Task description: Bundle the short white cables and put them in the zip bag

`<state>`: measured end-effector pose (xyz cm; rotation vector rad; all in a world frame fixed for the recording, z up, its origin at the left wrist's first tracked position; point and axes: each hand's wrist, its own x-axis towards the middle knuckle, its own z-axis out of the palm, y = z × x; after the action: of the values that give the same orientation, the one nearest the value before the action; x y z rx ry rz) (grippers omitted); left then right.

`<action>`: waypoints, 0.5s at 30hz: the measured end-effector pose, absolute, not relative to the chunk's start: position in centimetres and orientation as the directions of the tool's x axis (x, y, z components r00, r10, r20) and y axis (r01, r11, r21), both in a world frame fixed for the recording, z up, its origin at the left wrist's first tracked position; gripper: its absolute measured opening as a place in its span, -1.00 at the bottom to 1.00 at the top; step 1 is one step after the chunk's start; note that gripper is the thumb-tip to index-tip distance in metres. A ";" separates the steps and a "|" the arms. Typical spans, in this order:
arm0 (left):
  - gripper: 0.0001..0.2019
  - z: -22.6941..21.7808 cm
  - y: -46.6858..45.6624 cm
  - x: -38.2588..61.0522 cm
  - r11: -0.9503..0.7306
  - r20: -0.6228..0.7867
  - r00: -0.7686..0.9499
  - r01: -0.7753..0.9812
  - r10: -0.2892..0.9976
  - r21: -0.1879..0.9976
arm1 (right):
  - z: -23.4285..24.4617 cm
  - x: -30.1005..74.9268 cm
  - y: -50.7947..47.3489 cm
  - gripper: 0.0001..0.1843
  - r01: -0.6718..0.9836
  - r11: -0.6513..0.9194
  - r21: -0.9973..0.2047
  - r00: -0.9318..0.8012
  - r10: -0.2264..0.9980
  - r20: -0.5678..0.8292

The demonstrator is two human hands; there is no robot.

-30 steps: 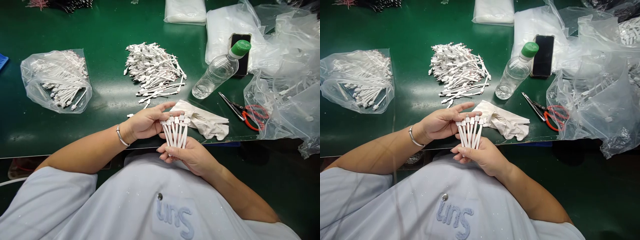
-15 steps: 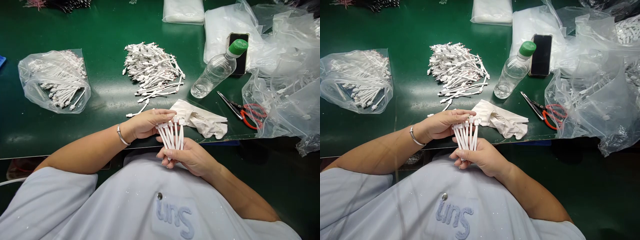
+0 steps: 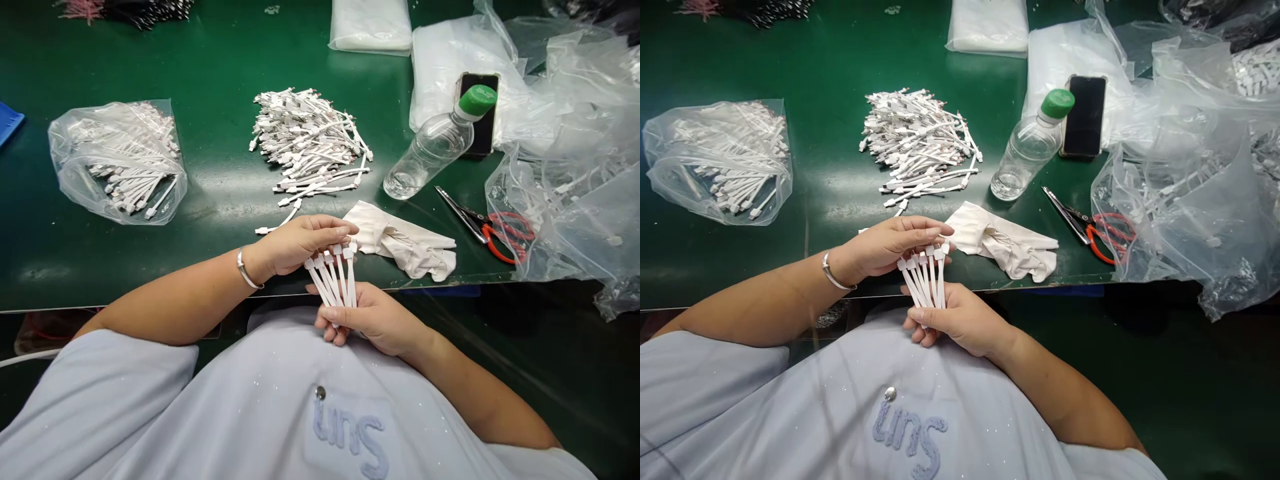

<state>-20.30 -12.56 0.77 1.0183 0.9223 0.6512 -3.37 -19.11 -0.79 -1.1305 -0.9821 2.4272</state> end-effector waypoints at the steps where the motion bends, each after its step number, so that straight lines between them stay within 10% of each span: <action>1: -0.61 1.1 -12.9 -20.4 0.224 -0.205 0.455 0.013 0.867 0.975 | -0.8 -3.1 -19.2 -0.56 0.053 -0.705 -0.707 -0.645 0.516 -0.563; 4: -0.54 2.4 -14.4 -20.8 -0.393 0.169 0.620 0.244 0.766 0.887 | -0.3 -2.1 -19.2 -0.59 0.252 -0.540 -0.803 -0.618 0.549 -0.563; 7: -0.70 3.0 -15.9 -21.5 -0.689 0.096 0.814 0.414 0.572 0.596 | 0.6 -1.6 -18.3 -0.56 0.444 -0.316 -0.838 -0.661 0.516 -0.545; 15: -0.84 4.2 -20.7 -29.2 -0.504 -0.091 0.570 0.780 0.816 0.371 | 1.3 -4.7 -18.4 -0.37 0.344 -0.373 -0.862 -0.690 0.522 -0.501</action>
<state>-29.16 -20.69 4.23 2.4350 1.2966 0.1352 -4.69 -18.39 1.28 -1.1772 -1.6841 2.2127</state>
